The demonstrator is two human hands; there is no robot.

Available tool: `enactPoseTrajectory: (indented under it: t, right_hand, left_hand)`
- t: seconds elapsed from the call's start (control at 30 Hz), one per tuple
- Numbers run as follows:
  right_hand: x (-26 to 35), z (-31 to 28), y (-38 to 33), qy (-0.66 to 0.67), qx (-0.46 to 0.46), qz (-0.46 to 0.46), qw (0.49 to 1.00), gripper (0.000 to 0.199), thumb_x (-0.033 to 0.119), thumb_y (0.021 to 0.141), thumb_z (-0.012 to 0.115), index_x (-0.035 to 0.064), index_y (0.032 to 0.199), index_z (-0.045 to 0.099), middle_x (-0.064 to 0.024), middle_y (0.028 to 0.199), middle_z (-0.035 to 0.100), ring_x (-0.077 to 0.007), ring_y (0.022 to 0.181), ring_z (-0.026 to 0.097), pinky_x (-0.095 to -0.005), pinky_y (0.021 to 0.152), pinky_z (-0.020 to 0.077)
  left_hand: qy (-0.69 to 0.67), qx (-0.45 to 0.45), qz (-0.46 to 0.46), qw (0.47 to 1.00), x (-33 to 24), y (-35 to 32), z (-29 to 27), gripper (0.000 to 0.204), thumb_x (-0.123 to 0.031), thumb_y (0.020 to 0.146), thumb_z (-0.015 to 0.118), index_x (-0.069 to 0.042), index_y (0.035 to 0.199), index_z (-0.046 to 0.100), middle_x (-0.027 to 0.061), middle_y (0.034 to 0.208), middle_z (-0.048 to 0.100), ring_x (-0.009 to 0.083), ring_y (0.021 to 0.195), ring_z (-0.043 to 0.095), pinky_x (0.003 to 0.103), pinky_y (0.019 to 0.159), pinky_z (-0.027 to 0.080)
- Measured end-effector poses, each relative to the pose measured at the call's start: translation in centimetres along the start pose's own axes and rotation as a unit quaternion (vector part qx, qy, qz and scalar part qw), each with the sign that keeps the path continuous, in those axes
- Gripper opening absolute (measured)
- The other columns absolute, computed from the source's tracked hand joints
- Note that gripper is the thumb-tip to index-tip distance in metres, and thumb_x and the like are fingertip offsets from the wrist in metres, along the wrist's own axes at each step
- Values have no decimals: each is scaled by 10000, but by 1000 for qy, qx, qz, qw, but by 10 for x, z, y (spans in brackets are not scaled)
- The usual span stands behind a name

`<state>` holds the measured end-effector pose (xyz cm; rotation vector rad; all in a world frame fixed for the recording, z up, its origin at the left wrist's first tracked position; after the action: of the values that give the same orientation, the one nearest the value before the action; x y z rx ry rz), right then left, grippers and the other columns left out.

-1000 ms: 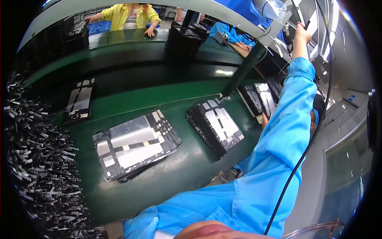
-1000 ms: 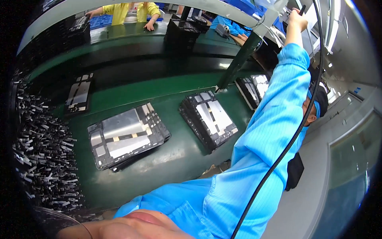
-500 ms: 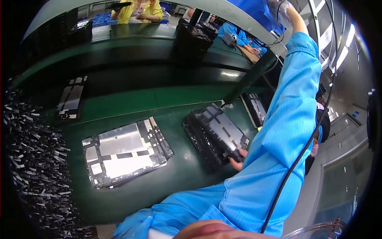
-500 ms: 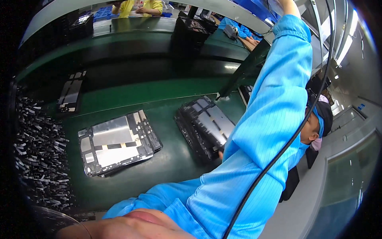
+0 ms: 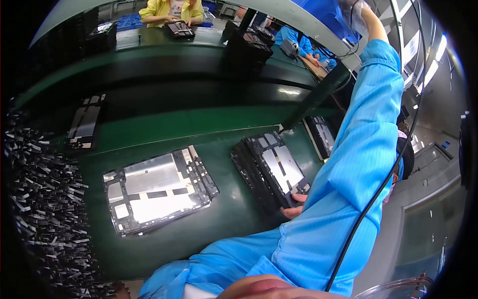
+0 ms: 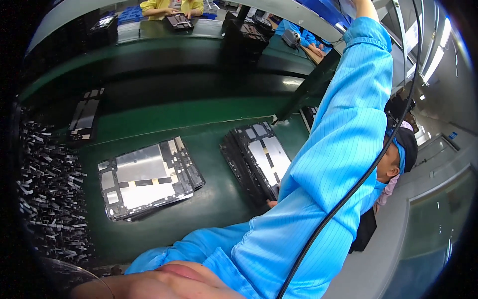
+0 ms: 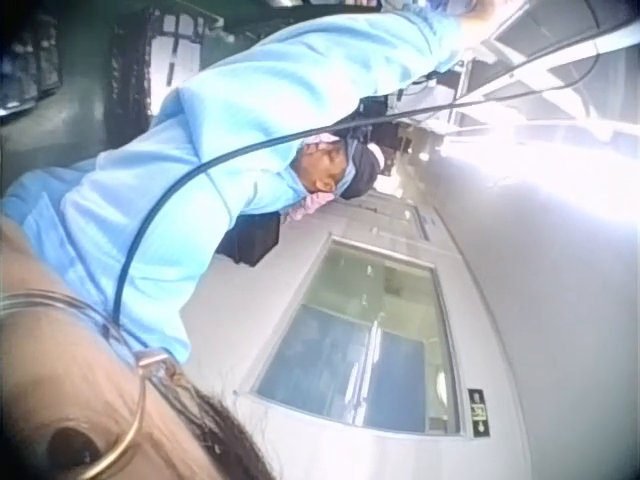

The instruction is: Assembling internal components of a tablet on a factory production line.

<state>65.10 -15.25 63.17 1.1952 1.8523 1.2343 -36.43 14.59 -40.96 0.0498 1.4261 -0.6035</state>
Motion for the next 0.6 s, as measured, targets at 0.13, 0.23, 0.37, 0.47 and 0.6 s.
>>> enactPoseTrajectory:
  t: [0.13, 0.23, 0.37, 0.47, 0.6]
  right_hand:
    - [-21, 59, 9, 9, 17, -6, 1000, 208, 144, 846, 637, 27, 1017, 659, -16, 746, 603, -85, 619, 564, -232, 541, 448]
    - [-41, 76, 22, 6, 15, -15, 1000, 198, 136, 849, 637, 28, 1014, 659, -11, 741, 598, -79, 608, 560, -226, 530, 446]
    - [-60, 81, 42, 217, 158, -4, 963, 519, 294, 774, 630, -29, 1176, 569, -168, 953, 648, -255, 884, 615, -376, 759, 470]
    - [-40, 78, 41, 201, 86, 47, 975, 489, 314, 784, 613, -16, 1144, 600, -210, 999, 659, -305, 980, 618, -391, 854, 468]
    - [-13, 33, -12, 167, 247, 56, 953, 348, 358, 785, 635, 76, 976, 704, -83, 797, 675, -148, 719, 643, -258, 643, 494]
  left_hand:
    - [-29, -14, -30, 999, -16, -34, -35, 574, -385, 872, 565, -29, 1295, 412, 186, 1269, 513, 317, 1106, 544, 412, 882, 475]
    - [-68, -10, -49, 996, -8, -43, -45, 587, -396, 873, 565, -29, 1301, 402, 186, 1276, 506, 318, 1109, 540, 414, 881, 475]
    - [-136, 12, -58, 989, 23, -31, -43, 606, -410, 874, 566, -29, 1310, 388, 186, 1286, 497, 319, 1112, 536, 417, 880, 475]
    - [-181, 21, -70, 981, 30, -24, -40, 619, -421, 875, 566, -29, 1316, 378, 187, 1293, 490, 320, 1115, 532, 419, 880, 475]
    - [84, -58, -132, 986, 14, -37, -71, 446, -319, 893, 533, -15, 1208, 448, 173, 1125, 563, 286, 943, 593, 377, 721, 497]
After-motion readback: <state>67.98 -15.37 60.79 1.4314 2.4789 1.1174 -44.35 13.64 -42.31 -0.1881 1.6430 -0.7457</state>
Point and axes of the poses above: each hand's wrist, its own y-axis towards the middle knuckle, its own z-axis out of the palm, x = y × z, the point moved 5 cm from there along y, towards the middle knuckle
